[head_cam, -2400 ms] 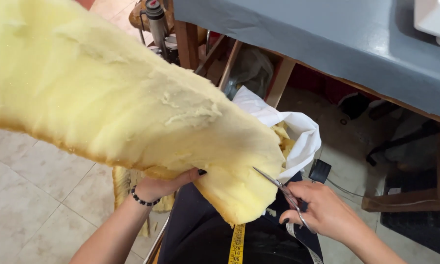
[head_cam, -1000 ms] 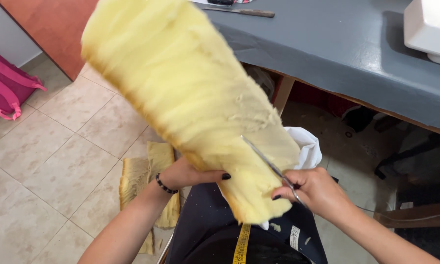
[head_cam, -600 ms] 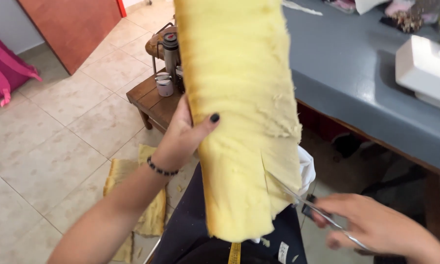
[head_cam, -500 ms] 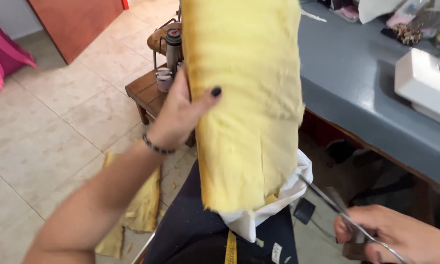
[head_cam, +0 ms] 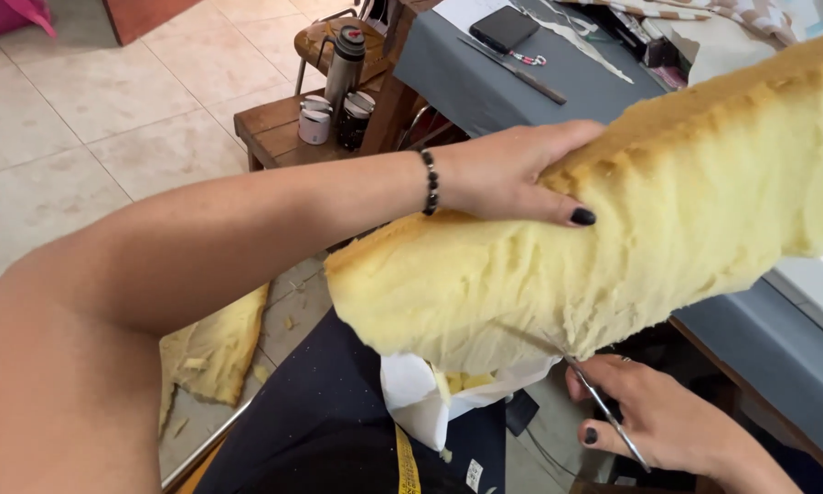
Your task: Cutting a large piece of yellow foam into small chunks using scissors and collecting them in a bag.
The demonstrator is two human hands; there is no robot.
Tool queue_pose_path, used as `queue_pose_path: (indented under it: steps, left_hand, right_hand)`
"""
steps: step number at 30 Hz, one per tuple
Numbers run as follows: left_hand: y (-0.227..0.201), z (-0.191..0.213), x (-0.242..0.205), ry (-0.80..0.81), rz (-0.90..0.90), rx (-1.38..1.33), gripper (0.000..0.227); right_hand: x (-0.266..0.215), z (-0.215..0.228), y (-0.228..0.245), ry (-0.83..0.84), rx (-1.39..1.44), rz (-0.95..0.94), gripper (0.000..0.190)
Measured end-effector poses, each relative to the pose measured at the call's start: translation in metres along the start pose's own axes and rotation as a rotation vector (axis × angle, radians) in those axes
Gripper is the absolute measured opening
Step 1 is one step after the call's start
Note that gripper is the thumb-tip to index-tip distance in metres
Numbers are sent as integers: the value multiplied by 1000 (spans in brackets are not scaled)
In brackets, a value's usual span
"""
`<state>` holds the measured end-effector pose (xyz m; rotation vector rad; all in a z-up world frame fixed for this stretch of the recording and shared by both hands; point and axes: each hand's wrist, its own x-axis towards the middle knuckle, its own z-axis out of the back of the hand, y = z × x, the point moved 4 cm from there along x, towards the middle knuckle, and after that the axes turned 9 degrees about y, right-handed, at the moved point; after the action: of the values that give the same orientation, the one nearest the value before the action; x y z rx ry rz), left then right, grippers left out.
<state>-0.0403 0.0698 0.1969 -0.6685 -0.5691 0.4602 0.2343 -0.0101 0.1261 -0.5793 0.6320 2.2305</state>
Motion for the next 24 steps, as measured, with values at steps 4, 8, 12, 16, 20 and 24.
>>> queue_pose_path:
  steps: [4,8,12,16,20,24]
  left_hand:
    - [6,4,16,-39,-47,35,68]
    - [10,6,29,-15,17,47,64]
    - [22,13,48,54,35,-12,66]
    - [34,24,110,12,-34,169,80]
    - [55,55,213,-336,-253,702,120]
    - [32,46,228,-518,-254,928,66]
  right_hand:
    - [5,-6,-20,-50,93,-198,58]
    - [6,-7,-31,-308,147,-154,46]
    - [7,-6,-46,-290,228,-214,40]
    - [13,10,-76,-307,427,-267,31]
    - [26,39,-165,-462,684,-12,29]
    - [30,98,-167,-538,691,-37,58]
